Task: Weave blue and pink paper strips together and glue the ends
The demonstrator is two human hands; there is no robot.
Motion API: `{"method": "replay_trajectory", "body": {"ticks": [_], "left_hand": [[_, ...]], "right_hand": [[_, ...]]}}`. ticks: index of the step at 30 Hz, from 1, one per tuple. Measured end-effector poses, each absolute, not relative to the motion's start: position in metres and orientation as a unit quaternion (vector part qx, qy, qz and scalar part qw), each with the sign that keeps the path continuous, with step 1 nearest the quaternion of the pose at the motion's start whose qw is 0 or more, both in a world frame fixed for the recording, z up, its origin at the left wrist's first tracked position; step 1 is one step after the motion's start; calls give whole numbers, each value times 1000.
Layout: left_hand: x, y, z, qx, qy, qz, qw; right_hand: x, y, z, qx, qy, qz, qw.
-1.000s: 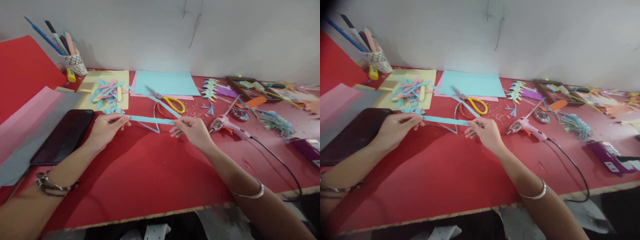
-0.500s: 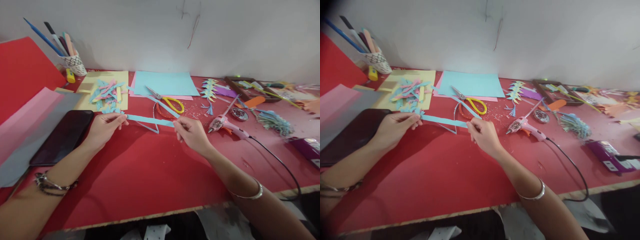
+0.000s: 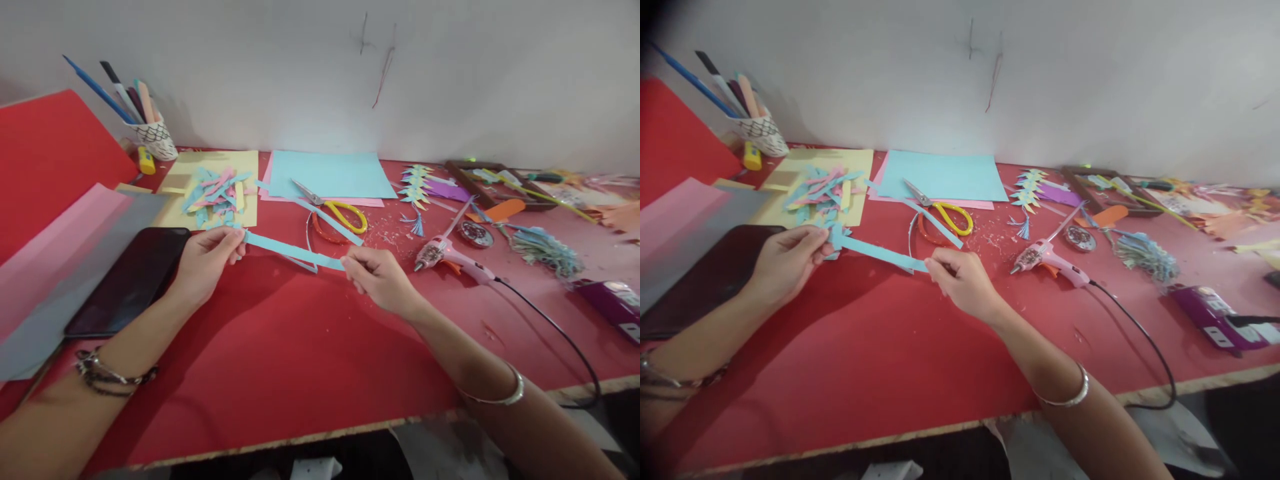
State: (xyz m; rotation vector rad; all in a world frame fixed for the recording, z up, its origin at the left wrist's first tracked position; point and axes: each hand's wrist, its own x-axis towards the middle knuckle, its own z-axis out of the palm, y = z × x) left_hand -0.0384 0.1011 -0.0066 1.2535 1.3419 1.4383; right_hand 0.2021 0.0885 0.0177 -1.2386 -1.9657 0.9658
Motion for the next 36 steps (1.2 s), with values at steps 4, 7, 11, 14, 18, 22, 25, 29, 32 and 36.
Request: {"method": "replay_trajectory", "body": {"ticks": [4, 7, 11, 14, 18, 22, 25, 29, 32, 36], "left_hand": [[-38, 103, -5, 472, 526, 606, 365], [-39, 102, -5, 475, 530, 611, 346], [-38, 97, -3, 511, 535, 585, 333], [-35, 93, -1, 549, 535, 557, 320], [-31, 91, 1, 711, 495, 443, 232], [-26, 87, 0, 856, 399, 272, 184], [-22, 83, 0, 907, 340, 173, 178], [-17, 79, 1, 928, 316, 126, 154], [-15, 80, -2, 920, 350, 136, 108], [-17, 84, -7, 874, 449, 173, 65]], "right_hand": [[201, 88, 16, -457, -758, 379, 271], [200, 88, 16, -447, -771, 392, 228], [197, 90, 13, -430, -821, 337, 169], [196, 91, 9, -421, -864, 256, 105], [195, 92, 9, -463, -860, 201, 70], [194, 96, 18, -526, -831, 159, 83], [189, 108, 31, -550, -821, 114, 98], [174, 143, 46, -541, -828, 97, 108], [157, 173, 46, -553, -824, 88, 92], [138, 197, 37, -588, -803, 86, 48]]}}
